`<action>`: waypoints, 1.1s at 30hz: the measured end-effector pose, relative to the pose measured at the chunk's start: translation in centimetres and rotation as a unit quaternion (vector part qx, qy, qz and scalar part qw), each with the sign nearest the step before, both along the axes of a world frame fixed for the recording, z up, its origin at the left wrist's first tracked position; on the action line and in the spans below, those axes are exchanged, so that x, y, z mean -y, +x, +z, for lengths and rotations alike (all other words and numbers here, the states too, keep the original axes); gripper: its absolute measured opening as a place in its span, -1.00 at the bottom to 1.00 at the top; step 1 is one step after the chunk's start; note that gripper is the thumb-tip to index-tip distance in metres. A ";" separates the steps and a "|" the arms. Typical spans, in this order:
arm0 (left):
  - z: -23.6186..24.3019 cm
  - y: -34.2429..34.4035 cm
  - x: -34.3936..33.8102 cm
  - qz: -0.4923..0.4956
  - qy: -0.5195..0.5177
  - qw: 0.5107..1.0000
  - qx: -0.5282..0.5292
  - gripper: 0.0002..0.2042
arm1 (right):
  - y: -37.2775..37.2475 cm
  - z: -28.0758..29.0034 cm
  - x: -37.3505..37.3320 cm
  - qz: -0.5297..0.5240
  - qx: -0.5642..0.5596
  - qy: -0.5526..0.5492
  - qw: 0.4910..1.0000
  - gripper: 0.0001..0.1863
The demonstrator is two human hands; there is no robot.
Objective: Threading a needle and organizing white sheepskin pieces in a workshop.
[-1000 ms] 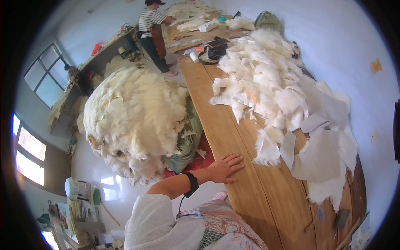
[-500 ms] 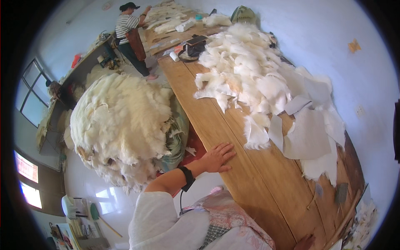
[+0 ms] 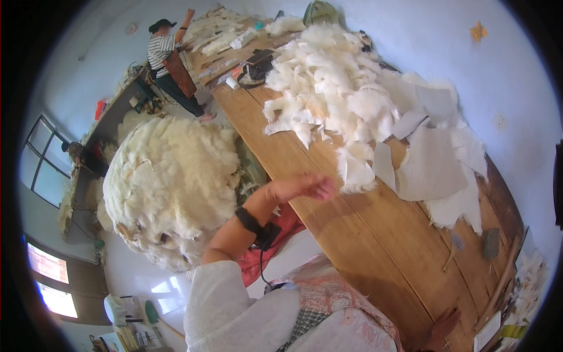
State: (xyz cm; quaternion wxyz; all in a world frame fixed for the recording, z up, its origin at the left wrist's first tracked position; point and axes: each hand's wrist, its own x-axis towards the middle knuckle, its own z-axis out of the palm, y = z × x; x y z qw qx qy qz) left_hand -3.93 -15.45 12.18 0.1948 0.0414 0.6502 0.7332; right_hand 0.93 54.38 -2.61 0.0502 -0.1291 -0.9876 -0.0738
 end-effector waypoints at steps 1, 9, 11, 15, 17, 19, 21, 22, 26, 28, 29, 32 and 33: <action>-0.1 -0.3 0.6 0.054 0.073 0.996 0.017 -0.62 | -0.1 0.8 0.5 0.006 0.012 -0.015 1.000 -0.48; -0.8 -4.1 1.6 0.220 0.023 0.963 0.156 -0.67 | 0.0 2.9 1.5 -0.026 0.050 -0.084 0.995 -0.48; -1.0 -5.8 1.1 0.216 0.001 0.965 0.147 -0.67 | 0.3 2.3 0.3 -0.017 0.053 -0.090 0.994 -0.46; -1.4 -8.6 0.9 0.192 0.091 0.968 0.130 -0.71 | -0.5 1.0 -2.4 0.035 0.032 -0.143 0.989 -0.49; -0.6 -9.3 0.9 0.169 0.204 0.955 0.137 -0.77 | -1.7 3.2 -3.5 0.040 0.121 -0.257 0.958 -0.53; 1.2 -10.0 -0.7 0.155 0.266 0.940 0.148 -0.80 | -2.1 4.6 -3.0 -0.184 0.077 -0.455 0.868 -0.59; 1.3 -11.0 -1.4 0.217 0.339 0.907 0.124 -0.85 | -2.3 9.0 1.6 -0.169 0.025 -0.645 0.745 -0.62; 1.1 -11.3 -1.5 0.211 0.339 0.907 0.131 -0.85 | -2.3 11.2 4.1 -0.136 -0.036 -0.802 0.581 -0.64; 1.4 -11.6 -4.7 0.194 0.360 0.908 0.088 -0.84 | -3.7 16.5 9.5 0.046 -0.017 -0.926 0.375 -0.70; 3.0 -11.0 -7.2 0.212 0.152 0.965 -0.012 -0.86 | -4.4 17.5 11.3 0.069 -0.080 -0.875 0.473 -0.72; 4.2 -10.3 -9.3 0.197 -0.043 0.972 -0.122 -0.87 | -4.4 18.5 14.5 0.082 -0.160 -0.719 0.671 -0.73; 5.3 -9.5 -12.3 0.029 -0.540 0.577 -0.612 -0.84 | -4.9 21.2 23.5 0.330 -0.245 -0.041 0.911 -0.68; 5.2 -9.2 -13.3 -0.030 -0.517 0.576 -0.633 -0.78 | -5.0 20.4 25.2 0.362 -0.230 -0.061 0.901 -0.65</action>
